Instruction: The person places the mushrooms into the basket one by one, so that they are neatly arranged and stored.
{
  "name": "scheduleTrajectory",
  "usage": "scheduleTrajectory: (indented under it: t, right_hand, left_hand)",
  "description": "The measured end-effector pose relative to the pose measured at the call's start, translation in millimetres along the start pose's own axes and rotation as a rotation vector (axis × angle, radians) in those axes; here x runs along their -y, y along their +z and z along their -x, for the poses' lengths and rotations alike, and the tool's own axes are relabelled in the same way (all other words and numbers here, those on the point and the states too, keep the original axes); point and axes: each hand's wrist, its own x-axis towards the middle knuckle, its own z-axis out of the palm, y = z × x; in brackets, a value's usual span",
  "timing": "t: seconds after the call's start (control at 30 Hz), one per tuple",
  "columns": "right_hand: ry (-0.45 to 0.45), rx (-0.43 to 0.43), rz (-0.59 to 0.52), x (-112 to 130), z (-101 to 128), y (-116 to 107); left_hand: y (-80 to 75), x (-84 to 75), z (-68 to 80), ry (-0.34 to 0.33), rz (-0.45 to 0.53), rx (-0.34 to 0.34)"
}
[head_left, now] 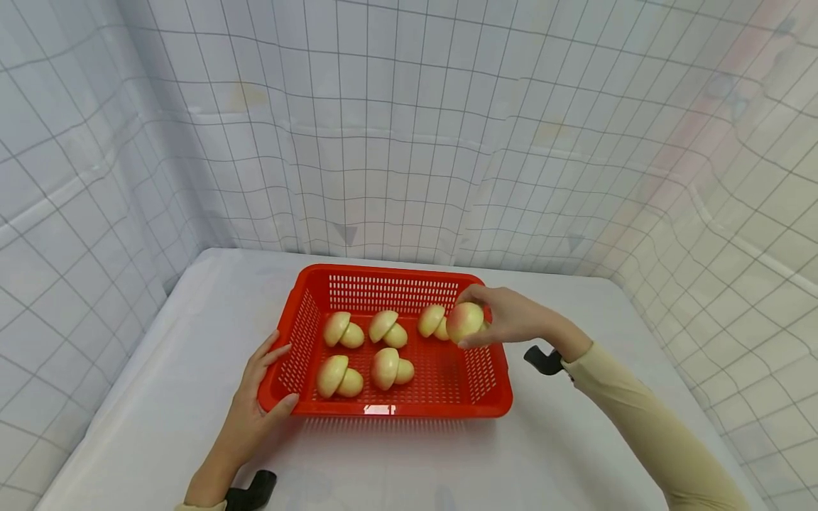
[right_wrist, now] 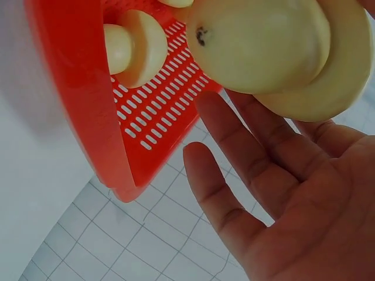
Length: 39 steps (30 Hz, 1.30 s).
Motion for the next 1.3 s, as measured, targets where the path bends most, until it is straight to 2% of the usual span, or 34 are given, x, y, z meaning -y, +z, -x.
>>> scheduleTrajectory:
  t: [0.4, 0.5, 0.7, 0.9, 1.3]
  right_hand:
    - [-0.003, 0.137, 0.03, 2.8, -20.8, 0.8]
    - [-0.008, 0.183, 0.031, 3.9, -26.0, 2.1]
    - [0.022, 0.272, 0.022, 5.9, -35.5, 8.1]
    - [0.032, 0.323, 0.049, 5.9, -43.6, 15.2]
    - [0.089, 0.413, 0.081, 5.8, -53.3, 26.1]
  left_hand:
    - [-1.3, -2.7, 0.2, -0.013, 0.007, 0.005]
    - [-1.2, -2.1, 0.3, 0.006, -0.001, 0.0]
    - [-0.8, -2.0, 0.1, 0.005, -0.003, -0.006]
    - [-1.1, -4.2, -0.5, -0.023, -0.001, 0.012]
    - [0.4, -1.8, -0.3, -0.006, 0.009, 0.001]
